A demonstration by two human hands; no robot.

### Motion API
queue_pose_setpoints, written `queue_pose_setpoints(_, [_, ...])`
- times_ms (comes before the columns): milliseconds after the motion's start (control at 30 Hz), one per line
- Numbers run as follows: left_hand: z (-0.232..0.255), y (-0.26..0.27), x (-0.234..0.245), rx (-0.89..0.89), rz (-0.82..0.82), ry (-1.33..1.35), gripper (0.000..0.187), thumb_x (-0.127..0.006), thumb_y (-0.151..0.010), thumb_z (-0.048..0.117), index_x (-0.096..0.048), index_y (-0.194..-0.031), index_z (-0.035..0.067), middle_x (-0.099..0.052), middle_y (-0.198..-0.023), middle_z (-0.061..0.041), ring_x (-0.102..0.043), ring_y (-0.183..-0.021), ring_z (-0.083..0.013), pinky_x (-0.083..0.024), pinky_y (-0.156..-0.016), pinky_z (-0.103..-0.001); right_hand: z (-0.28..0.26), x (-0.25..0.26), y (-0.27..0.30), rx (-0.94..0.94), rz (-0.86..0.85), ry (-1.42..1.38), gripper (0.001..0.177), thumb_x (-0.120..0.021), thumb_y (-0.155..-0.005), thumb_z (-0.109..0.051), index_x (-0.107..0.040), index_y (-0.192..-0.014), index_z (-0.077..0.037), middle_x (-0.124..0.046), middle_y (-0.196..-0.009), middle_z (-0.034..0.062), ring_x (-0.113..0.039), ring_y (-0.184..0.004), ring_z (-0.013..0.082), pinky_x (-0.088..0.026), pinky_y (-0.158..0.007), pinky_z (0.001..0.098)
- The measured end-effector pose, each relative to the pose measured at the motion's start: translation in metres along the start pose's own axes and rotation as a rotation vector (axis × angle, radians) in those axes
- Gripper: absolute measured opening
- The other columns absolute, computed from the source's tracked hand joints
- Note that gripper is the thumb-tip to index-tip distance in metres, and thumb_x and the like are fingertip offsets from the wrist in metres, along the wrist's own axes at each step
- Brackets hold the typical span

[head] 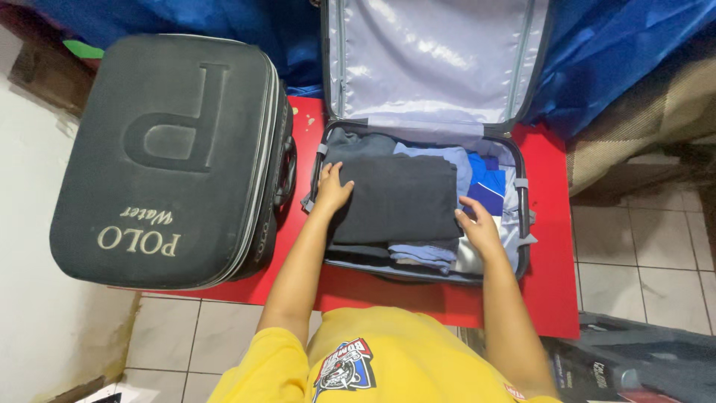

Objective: The person unpacks a suitcase placed on a red table, removing folded clothes and a package of wipes one by one. Each item is transferred into a nearby drawer. The person continues until the suitcase is empty.

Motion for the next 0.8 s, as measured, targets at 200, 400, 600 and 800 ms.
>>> queue_pose_setpoints(200, [-0.005, 0.006, 0.002, 0.066, 0.181, 0.172, 0.077, -0.079, -0.084, 0.024, -0.044, -0.150, 0.008, -0.054, -0.137, -0.024, -0.055, -0.126, -0.0402, -0.046, -0.107, -0.044, 0.011, -0.030, -0.053, 0.006, -0.002, -0.209, 0.063, -0.070, -0.098, -0.019, -0.043, -0.151, 0.003, -0.053, -0.150, 0.0212, -0.053, -0.137, 0.0244, -0.042, -0.112, 0.0326])
queue_pose_setpoints(400, [0.006, 0.003, 0.010, 0.113, 0.105, 0.138, 0.065, -0.080, -0.084, 0.029, -0.053, -0.140, 0.007, -0.069, -0.113, -0.018, -0.067, -0.108, -0.0367, -0.053, -0.094, -0.044, -0.003, -0.037, -0.090, -0.012, -0.034, -0.262, 0.077, -0.073, -0.094, -0.011, -0.034, -0.158, 0.002, -0.046, -0.155, 0.0232, -0.048, -0.140, 0.0256, -0.040, -0.113, 0.0333])
queue_pose_setpoints(600, [0.052, 0.030, 0.029, -0.118, 0.106, 0.138, 0.026, -0.077, -0.085, 0.016, -0.071, -0.110, 0.013, -0.074, -0.115, -0.010, -0.067, -0.114, -0.0323, -0.049, -0.100, -0.041, -0.011, -0.042, -0.102, -0.038, -0.042, -0.334, 0.097, -0.077, -0.082, -0.001, -0.021, -0.162, -0.008, -0.056, -0.147, 0.0228, -0.062, -0.124, 0.0243, -0.052, -0.100, 0.0347])
queue_pose_setpoints(800, [0.090, 0.078, 0.037, -0.292, -0.527, 0.748, 0.017, -0.067, -0.096, 0.004, -0.065, -0.112, 0.008, -0.071, -0.129, -0.007, -0.063, -0.124, -0.0171, -0.047, -0.106, -0.030, 0.006, -0.034, -0.102, -0.200, -0.081, -0.402, 0.101, -0.077, -0.081, -0.002, -0.019, -0.163, -0.017, -0.056, -0.147, 0.0100, -0.066, -0.113, 0.0175, -0.043, -0.067, 0.0301])
Point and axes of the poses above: each hand's wrist, its own y-axis away from the middle knuckle, its own x-axis out of the back of the hand, z = x × y, the point moved 5 cm from there along -y, towards the middle knuckle
